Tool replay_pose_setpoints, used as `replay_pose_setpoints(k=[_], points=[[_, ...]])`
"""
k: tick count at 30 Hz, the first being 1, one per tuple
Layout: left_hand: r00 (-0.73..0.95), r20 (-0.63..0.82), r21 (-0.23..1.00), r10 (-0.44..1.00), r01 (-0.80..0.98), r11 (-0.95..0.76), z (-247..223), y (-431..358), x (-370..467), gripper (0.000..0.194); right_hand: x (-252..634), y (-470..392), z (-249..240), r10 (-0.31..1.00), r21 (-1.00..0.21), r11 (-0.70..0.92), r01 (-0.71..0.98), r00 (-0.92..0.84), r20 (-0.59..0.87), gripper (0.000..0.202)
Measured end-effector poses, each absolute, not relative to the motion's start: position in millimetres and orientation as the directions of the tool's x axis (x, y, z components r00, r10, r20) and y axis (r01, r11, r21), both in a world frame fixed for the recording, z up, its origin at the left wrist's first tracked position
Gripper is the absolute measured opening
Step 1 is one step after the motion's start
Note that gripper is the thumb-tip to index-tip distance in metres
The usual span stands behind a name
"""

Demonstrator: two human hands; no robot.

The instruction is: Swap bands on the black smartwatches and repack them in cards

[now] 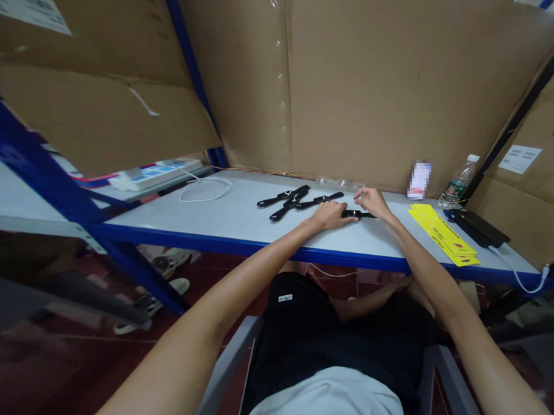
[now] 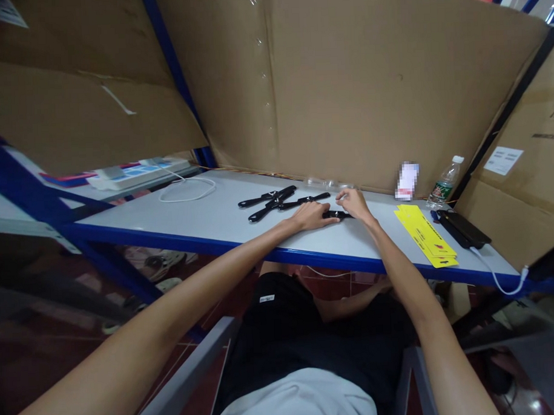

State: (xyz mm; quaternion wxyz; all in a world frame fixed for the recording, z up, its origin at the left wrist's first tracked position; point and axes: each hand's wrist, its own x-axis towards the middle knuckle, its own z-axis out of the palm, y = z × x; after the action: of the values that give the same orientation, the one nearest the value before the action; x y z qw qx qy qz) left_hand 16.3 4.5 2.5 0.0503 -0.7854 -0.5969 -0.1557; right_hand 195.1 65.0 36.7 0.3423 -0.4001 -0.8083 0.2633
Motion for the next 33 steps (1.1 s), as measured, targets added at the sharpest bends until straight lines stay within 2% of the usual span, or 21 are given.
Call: replay_pose_setpoints(k=[4,10,15,20,26,33], points=[[0.248,0.309,0.112,0.918,0.949,-0.294,1.4,5.8,15.3,0.072,198.0,63.9,41.6,0.828,-0.748,0.522,0.411,-0.454,0.328,0.013],[0.242,0.309,0.118,0.92,0.95,-0.289,1.5,4.9,15.4,0.073,197.9,63.7,41.4,0.871,-0.71,0.487,0.509,-0.34,0.354,0.009],[0.238,0.305,0.112,0.922,0.953,-0.283,2.5,4.2,15.7,0.072,199.0,59.9,42.7,0.866,-0.717,0.489,0.497,-0.376,0.329,0.008],[0.229,0.294,0.134,0.928,0.951,-0.278,3.3,3.2,16.4,0.071,197.9,53.9,43.0,0.855,-0.666,0.51,0.545,-0.409,0.32,0.009],[0.225,0.295,0.136,0.929,0.952,-0.274,4.4,1.8,17.2,0.07,194.1,55.1,38.4,0.838,-0.752,0.486,0.446,-0.481,0.256,0.004],[0.237,0.309,0.115,0.921,0.952,-0.283,3.3,3.0,16.4,0.071,192.6,52.9,40.0,0.807,-0.807,0.467,0.361,-0.548,0.222,0.017]])
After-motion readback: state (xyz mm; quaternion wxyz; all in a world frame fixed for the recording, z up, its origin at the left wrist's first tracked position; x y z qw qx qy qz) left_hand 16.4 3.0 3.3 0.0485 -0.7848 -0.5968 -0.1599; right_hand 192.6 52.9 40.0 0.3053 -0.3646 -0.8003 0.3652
